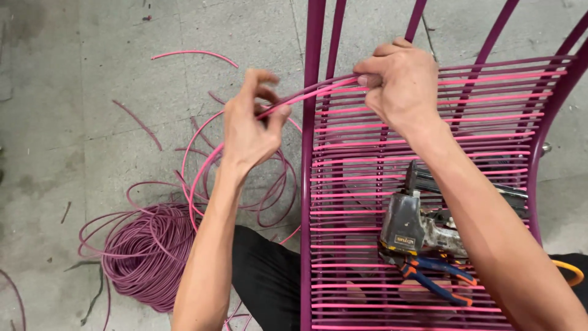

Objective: The person is weaving pink plastic strips onto a purple metal chair frame using various workshop tools.

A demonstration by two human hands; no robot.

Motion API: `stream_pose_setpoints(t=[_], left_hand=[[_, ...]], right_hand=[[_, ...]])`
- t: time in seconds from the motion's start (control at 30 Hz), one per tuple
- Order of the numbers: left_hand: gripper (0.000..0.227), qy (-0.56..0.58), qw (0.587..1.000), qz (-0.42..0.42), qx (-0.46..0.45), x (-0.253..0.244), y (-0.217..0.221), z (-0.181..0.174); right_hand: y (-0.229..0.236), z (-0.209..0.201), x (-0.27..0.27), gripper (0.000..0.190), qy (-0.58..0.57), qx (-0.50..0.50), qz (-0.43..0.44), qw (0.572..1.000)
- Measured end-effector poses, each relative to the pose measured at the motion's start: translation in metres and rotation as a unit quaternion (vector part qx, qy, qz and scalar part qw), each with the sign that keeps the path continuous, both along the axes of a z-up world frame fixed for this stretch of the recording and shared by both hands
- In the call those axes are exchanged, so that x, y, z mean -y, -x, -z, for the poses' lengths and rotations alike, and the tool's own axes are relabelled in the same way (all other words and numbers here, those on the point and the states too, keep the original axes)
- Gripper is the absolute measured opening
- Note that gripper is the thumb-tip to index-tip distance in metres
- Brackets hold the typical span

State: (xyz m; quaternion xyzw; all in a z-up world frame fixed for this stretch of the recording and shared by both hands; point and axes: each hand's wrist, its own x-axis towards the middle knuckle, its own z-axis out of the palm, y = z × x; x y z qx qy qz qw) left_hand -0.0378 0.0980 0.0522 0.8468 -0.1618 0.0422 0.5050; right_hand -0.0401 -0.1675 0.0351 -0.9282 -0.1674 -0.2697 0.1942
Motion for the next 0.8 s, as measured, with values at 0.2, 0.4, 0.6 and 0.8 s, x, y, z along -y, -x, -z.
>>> stream_pose_setpoints(t=[0.2,0.4,0.6,0.8], left_hand=[[0.015,0.004,0.988,0.046,0.149,0.042,-0.016,0.017],[0.011,-0.078,0.980,-0.063,0.175,0.059,-0.014,0.036],[0.010,0.026,0.999,-0.009,-0.037,0.052,-0.038,0.024],[0.020,-0.103,0.964,0.086,0.229,0.032,-0.023,0.032]], right_hand=[[0.002,0.003,0.005,0.027,-0.018,-0.012,-0.029,0.999],[0.007,-0.033,-0.020,0.012,0.035,0.012,-0.050,0.998],[-0.014,0.005,-0.016,0.023,-0.095,-0.069,-0.060,0.991],[-0.014,-0.009,-0.027,0.022,-0.150,-0.154,-0.034,0.976]])
